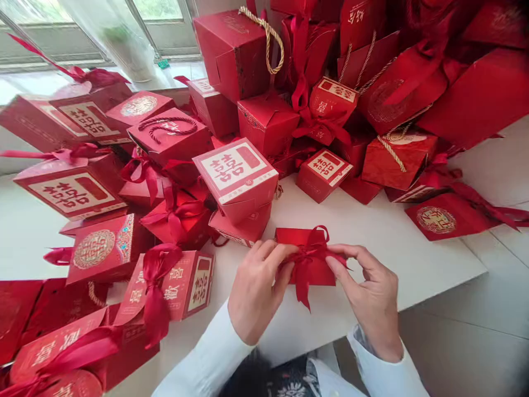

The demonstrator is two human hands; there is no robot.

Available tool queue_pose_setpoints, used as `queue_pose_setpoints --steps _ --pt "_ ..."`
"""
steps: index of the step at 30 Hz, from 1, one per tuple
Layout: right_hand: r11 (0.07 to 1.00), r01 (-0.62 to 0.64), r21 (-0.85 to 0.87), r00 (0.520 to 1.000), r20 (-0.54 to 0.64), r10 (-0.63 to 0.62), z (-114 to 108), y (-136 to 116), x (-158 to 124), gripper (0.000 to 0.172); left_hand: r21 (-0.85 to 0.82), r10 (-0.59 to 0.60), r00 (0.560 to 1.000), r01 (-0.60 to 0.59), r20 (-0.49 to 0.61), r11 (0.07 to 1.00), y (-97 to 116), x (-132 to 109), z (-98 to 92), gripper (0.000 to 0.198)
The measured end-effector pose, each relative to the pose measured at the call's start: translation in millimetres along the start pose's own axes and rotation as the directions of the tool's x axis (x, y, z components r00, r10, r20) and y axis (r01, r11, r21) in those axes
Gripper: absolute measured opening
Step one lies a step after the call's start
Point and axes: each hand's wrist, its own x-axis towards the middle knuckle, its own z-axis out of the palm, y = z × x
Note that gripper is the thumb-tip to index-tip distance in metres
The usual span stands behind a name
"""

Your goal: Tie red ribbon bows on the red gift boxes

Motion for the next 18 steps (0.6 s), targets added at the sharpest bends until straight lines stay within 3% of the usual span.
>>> queue_pose_setpoints --steps 5,9,12,18 --pt "0.995 0.028 -0.091 0.999 -0.027 -0.031 -8.3 -18.7 -11.9 0.012 0.022 -0.034 0.999 0.034 -0.032 0.999 -0.2 3.0 6.0 0.021" --pt "0.991 0.061 -0.12 0.998 0.031 -0.058 -4.8 -16.8 -19.6 0.013 -0.048 -0.071 0.997 0.071 -0.015 0.996 -4.3 6.5 0.3 0.018" --pt "0.989 0.07 -0.13 0.997 0.047 -0.064 -2.2 -11.5 -22.9 0.014 -0.077 -0.031 0.999 0.03 -0.019 0.997 -8.7 10.0 -9.0 0.016" --pt "0.975 0.157 -0.158 0.986 0.08 -0.146 0.1 -9.5 -23.6 0.018 0.006 0.055 0.976 -0.055 -0.209 0.998 -12.1 15.6 -13.2 0.015"
